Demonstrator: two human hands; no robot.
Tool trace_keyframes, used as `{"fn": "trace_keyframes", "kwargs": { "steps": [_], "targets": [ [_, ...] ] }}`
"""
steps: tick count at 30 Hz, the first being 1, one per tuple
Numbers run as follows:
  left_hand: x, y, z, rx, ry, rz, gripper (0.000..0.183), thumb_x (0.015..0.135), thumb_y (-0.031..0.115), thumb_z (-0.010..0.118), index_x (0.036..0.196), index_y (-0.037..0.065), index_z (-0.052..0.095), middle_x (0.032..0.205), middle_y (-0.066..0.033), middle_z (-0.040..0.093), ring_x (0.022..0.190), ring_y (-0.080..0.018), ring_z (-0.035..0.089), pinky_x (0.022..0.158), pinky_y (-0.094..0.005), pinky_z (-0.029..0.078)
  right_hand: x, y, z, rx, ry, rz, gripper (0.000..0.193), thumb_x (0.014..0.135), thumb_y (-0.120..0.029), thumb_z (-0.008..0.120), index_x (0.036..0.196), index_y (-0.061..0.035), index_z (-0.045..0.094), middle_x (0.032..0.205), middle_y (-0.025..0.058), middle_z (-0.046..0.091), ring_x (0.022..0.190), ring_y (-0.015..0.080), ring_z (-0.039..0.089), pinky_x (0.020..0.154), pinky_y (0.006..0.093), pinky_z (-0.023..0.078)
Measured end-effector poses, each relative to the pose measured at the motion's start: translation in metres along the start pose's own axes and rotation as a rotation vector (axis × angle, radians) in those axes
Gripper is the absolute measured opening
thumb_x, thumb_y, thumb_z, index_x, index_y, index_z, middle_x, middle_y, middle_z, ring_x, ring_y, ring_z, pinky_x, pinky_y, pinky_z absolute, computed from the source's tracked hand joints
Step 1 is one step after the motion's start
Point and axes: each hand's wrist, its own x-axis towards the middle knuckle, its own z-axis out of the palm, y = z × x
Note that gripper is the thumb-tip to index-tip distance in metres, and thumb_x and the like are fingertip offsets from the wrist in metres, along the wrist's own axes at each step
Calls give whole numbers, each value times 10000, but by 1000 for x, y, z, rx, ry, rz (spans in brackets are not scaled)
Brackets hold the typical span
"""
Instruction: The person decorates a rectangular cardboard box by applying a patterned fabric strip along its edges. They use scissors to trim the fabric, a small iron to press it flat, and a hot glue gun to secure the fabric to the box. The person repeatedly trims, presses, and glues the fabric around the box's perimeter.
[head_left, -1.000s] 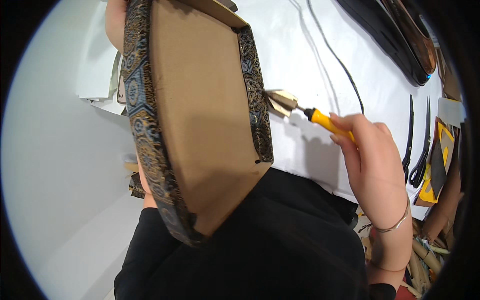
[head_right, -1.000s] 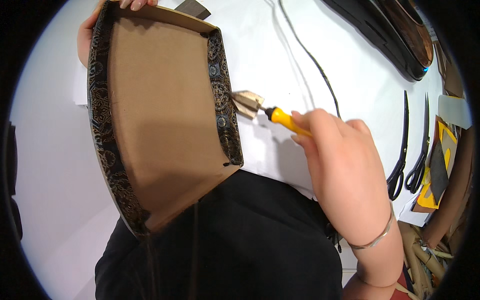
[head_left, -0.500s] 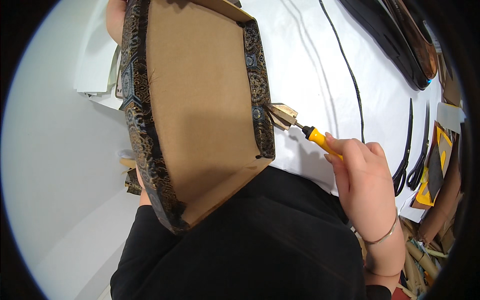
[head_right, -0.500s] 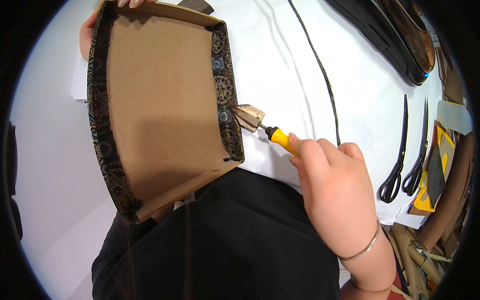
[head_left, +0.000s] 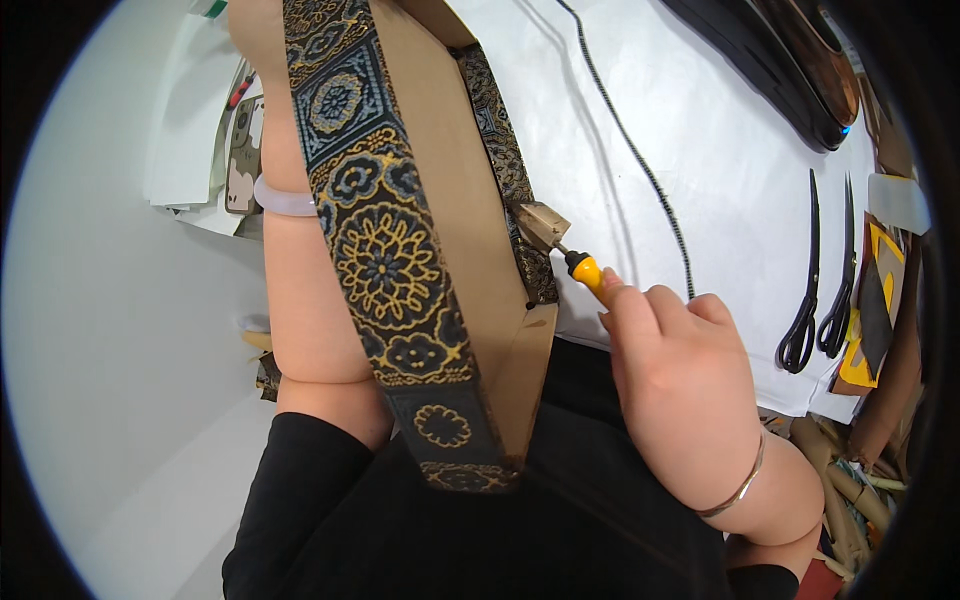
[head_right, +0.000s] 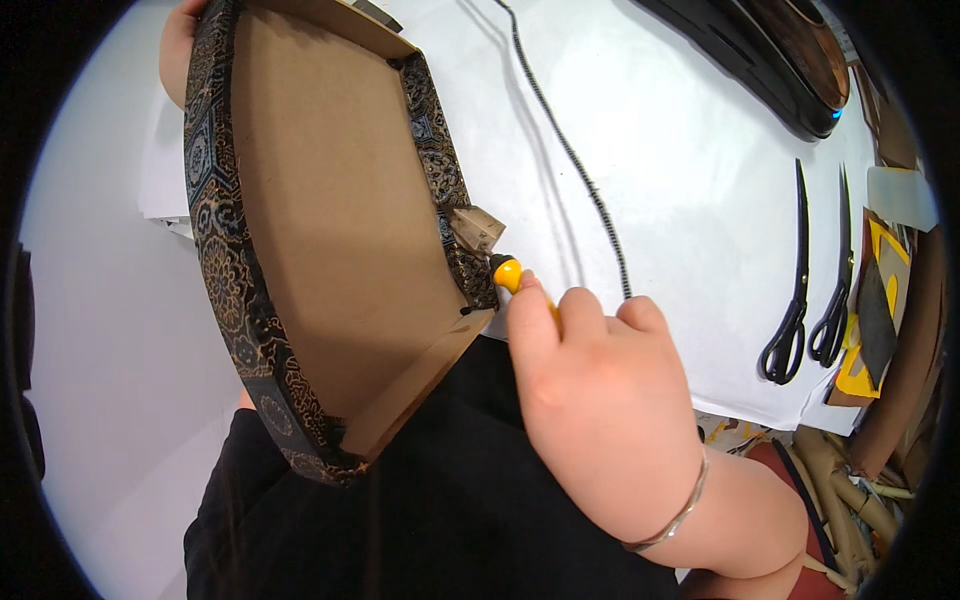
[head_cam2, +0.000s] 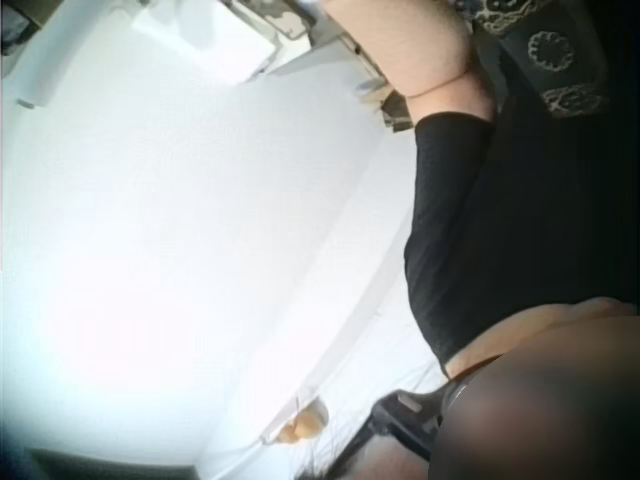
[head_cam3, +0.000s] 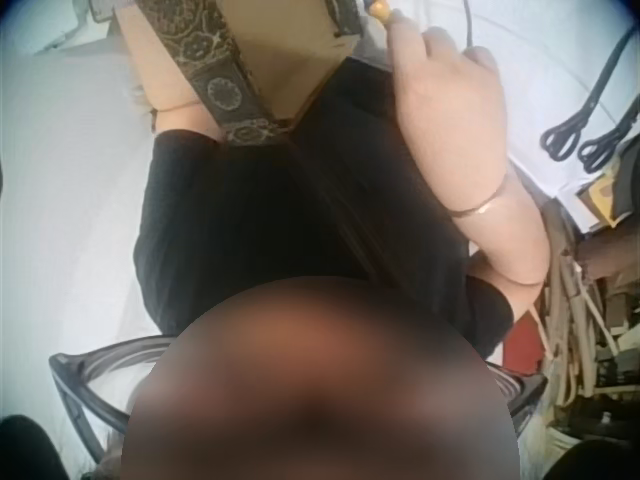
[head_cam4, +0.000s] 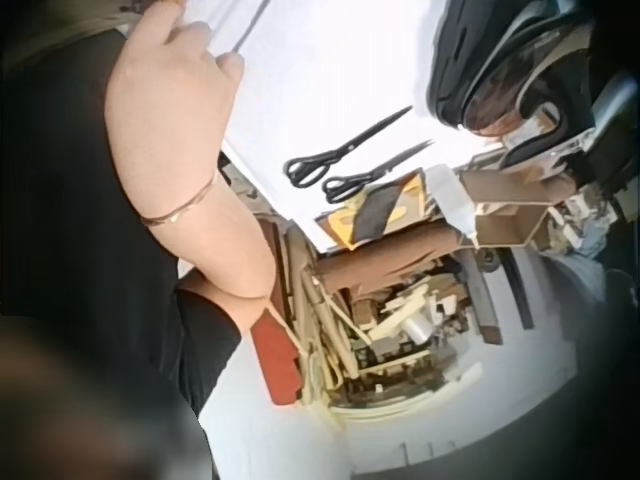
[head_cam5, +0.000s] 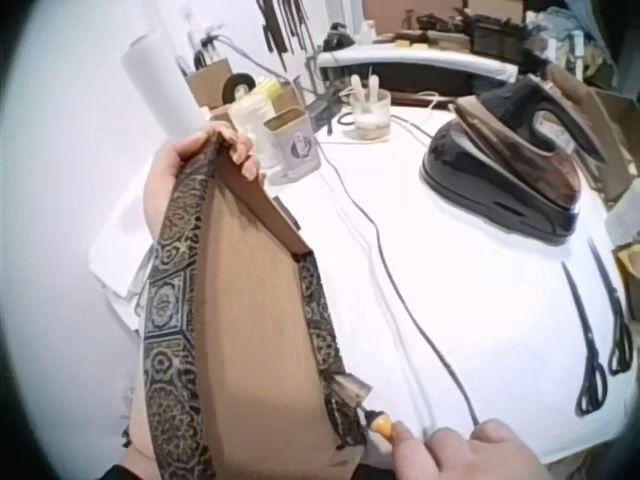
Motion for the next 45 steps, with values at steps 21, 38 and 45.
{"fn": "trace_keyframes", "kwargs": {
  "steps": [21,38,45],
  "targets": [
    [-178,52,94,1041,-17,218,892,886,620,754,1588,215,382,1574,-304,280,1476,-474,380,1190,-604,462,24,21,10,194,57,58,196,992,2,650,1187,-19,649,832,104,646,720,323,605,748,413,459],
    [-254,25,89,688,603,382,784,1002,228,648,1656,-49,315,1635,-226,489,1456,-335,583,1210,-475,509,20,63,-16,265,135,-63,163,991,-12,750,1143,-45,702,993,110,774,816,314,676,864,411,492],
    [-230,38,13,590,707,461,541,1051,236,522,1515,-42,514,1357,-188,697,1214,-271,689,1082,-393,551,10,48,-10,185,-1,-332,308,949,37,772,1237,-55,713,949,81,727,804,291,609,879,403,475]
  ]
}}
